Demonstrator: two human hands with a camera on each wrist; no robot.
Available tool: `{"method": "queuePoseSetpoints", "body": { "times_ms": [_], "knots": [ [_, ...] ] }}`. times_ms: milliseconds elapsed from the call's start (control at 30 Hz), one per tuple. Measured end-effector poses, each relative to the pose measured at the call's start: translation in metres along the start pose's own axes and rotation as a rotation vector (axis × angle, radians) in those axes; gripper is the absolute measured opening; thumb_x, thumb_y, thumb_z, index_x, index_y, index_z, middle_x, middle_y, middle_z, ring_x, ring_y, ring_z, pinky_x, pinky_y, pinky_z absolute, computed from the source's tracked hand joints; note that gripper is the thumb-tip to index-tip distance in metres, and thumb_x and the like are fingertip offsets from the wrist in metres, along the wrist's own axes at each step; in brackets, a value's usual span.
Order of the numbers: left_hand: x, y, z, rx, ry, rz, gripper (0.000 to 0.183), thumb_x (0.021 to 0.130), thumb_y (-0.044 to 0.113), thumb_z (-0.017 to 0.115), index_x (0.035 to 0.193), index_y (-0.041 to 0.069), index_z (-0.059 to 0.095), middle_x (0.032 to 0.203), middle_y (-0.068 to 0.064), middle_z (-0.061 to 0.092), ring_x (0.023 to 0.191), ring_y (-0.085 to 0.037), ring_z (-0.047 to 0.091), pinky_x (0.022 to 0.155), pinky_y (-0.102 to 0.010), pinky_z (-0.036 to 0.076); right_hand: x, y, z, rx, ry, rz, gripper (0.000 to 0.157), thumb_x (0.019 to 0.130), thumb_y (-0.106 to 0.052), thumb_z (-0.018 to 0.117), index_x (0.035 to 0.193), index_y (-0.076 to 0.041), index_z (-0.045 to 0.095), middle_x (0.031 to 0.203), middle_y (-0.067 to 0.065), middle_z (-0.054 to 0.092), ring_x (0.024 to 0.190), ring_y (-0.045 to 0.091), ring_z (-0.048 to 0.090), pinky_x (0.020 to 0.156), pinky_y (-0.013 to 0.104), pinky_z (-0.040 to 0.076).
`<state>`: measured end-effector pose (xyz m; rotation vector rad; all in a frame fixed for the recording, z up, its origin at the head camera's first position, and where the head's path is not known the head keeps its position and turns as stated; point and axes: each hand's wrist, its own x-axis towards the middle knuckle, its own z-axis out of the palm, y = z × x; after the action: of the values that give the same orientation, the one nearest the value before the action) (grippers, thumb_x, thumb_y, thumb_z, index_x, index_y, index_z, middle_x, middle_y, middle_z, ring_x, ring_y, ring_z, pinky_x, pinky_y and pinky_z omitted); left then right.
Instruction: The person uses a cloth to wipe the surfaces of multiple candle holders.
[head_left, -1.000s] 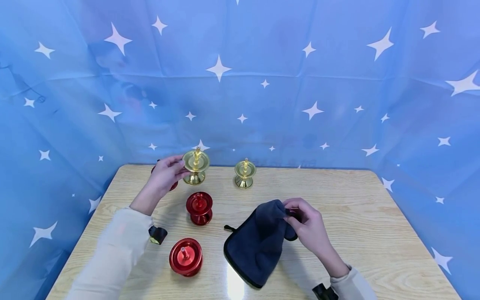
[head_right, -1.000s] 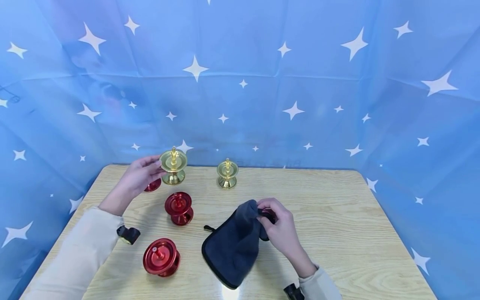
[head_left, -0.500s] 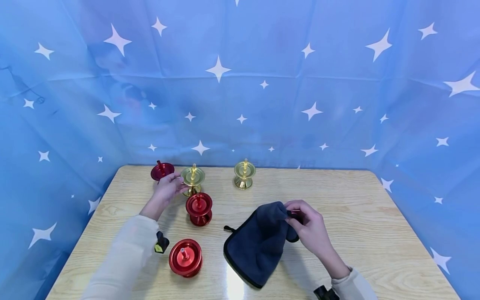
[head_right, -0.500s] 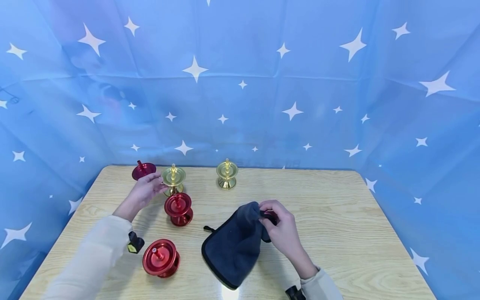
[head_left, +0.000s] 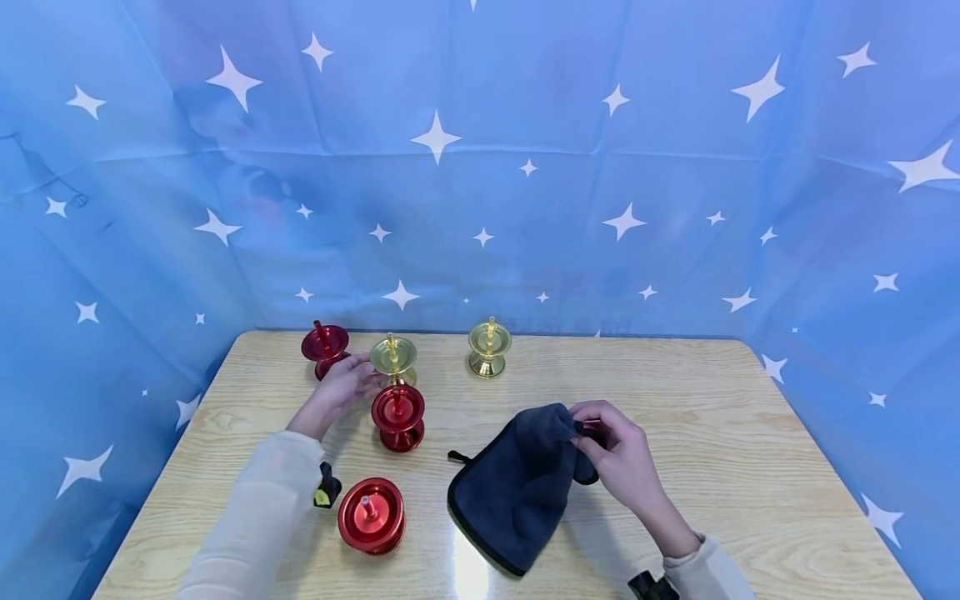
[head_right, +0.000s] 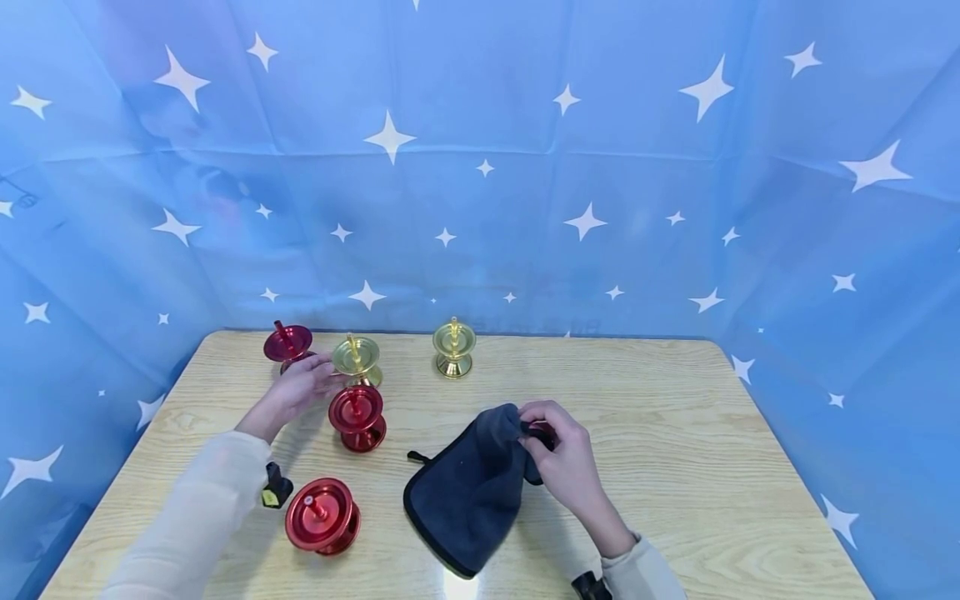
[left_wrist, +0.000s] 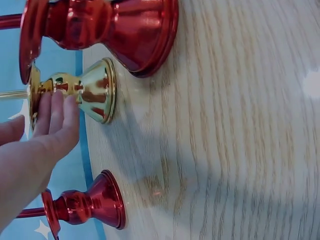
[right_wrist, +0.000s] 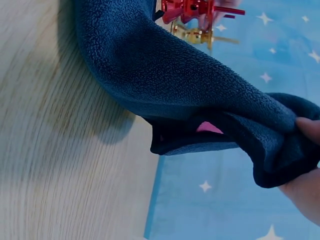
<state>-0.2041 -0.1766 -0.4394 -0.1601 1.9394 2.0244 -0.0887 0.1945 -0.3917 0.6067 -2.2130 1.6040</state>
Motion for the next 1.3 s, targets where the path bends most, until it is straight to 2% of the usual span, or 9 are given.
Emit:
{"method": "queuePoseSetpoints", "body": {
  "times_ms": [100, 467, 733, 867, 1000, 1100, 1200, 1267, 1300],
  "knots": [
    [0.001, 0.001, 0.003, -0.001, -0.064, -0.014, 0.044, 0.100, 0.006, 0.026, 0.140, -0.009, 0.016, 0.136, -0.032, 0.031, 0.127, -0.040, 0.031, 0.103, -0.049, 0.029, 0.000, 0.001, 0.000, 0.000, -0.001, -0.003, 0.033, 0.070, 0.028, 0.056, 0.088, 0.000, 0.060, 0.095, 0.018, 0.059, 0.085, 0.010, 0.060, 0.073, 0.018, 0.051],
    [0.009, 0.007, 0.008, 0.072, -0.156, -0.028, 0.047, 0.101, 0.013, 0.028, 0.144, 0.000, 0.015, 0.144, -0.023, 0.024, 0.133, -0.034, 0.021, 0.103, -0.053, 0.026, -0.001, 0.001, 0.000, -0.001, -0.005, 0.026, 0.034, 0.070, 0.028, 0.056, 0.088, -0.001, 0.060, 0.095, 0.017, 0.059, 0.083, 0.010, 0.061, 0.071, 0.019, 0.052],
    [0.014, 0.012, 0.007, 0.061, -0.189, -0.027, 0.054, 0.101, 0.011, 0.026, 0.142, -0.004, -0.005, 0.146, -0.027, 0.010, 0.135, -0.037, 0.008, 0.105, -0.054, 0.022, -0.001, 0.005, 0.000, -0.026, -0.013, 0.033, 0.034, 0.069, 0.029, 0.056, 0.088, 0.000, 0.060, 0.094, 0.017, 0.060, 0.084, 0.010, 0.060, 0.071, 0.018, 0.052],
    [0.011, 0.011, 0.005, 0.054, -0.147, -0.041, 0.055, 0.100, 0.008, 0.030, 0.141, -0.009, -0.003, 0.144, -0.030, 0.015, 0.133, -0.039, 0.014, 0.105, -0.052, 0.024, 0.000, 0.007, 0.001, -0.032, -0.010, 0.034, 0.035, 0.069, 0.029, 0.057, 0.088, 0.000, 0.060, 0.094, 0.018, 0.060, 0.084, 0.009, 0.060, 0.070, 0.018, 0.051],
    [0.005, 0.009, -0.002, 0.048, -0.069, -0.066, 0.052, 0.098, 0.003, 0.033, 0.139, -0.014, 0.007, 0.139, -0.034, 0.025, 0.128, -0.043, 0.026, 0.103, -0.051, 0.028, 0.000, 0.006, 0.000, -0.033, -0.011, 0.034, 0.035, 0.069, 0.029, 0.057, 0.088, 0.000, 0.060, 0.094, 0.017, 0.060, 0.084, 0.009, 0.060, 0.070, 0.018, 0.051],
    [-0.001, 0.008, -0.011, 0.042, -0.019, -0.095, 0.047, 0.097, 0.006, 0.035, 0.136, -0.016, 0.018, 0.125, -0.033, 0.044, 0.121, -0.041, 0.039, 0.101, -0.049, 0.033, 0.001, 0.004, 0.000, -0.033, -0.015, 0.029, 0.035, 0.070, 0.028, 0.057, 0.088, -0.001, 0.060, 0.095, 0.015, 0.060, 0.084, 0.009, 0.060, 0.071, 0.018, 0.051],
    [-0.007, 0.010, -0.022, -0.028, 0.040, -0.145, 0.039, 0.098, 0.010, 0.038, 0.130, -0.013, 0.031, 0.098, -0.018, 0.061, 0.102, -0.031, 0.057, 0.098, -0.044, 0.039, 0.000, 0.004, -0.001, -0.026, -0.015, 0.030, 0.034, 0.070, 0.028, 0.056, 0.089, -0.001, 0.060, 0.095, 0.016, 0.060, 0.084, 0.009, 0.060, 0.072, 0.019, 0.051],
    [-0.010, 0.011, -0.029, -0.098, 0.094, -0.171, 0.039, 0.098, 0.011, 0.040, 0.130, -0.010, 0.033, 0.085, -0.006, 0.062, 0.088, -0.020, 0.062, 0.090, -0.038, 0.046, 0.000, 0.004, -0.001, -0.021, -0.014, 0.032, 0.034, 0.070, 0.028, 0.056, 0.088, -0.001, 0.060, 0.095, 0.016, 0.060, 0.084, 0.009, 0.060, 0.072, 0.019, 0.051],
    [-0.011, 0.012, -0.033, -0.143, 0.115, -0.175, 0.040, 0.098, 0.011, 0.039, 0.131, -0.009, 0.032, 0.085, -0.005, 0.061, 0.086, -0.017, 0.061, 0.091, -0.036, 0.046, 0.000, 0.004, -0.001, -0.021, -0.014, 0.035, 0.034, 0.070, 0.028, 0.056, 0.088, -0.001, 0.060, 0.094, 0.016, 0.060, 0.084, 0.009, 0.060, 0.072, 0.019, 0.051]
  ]
}}
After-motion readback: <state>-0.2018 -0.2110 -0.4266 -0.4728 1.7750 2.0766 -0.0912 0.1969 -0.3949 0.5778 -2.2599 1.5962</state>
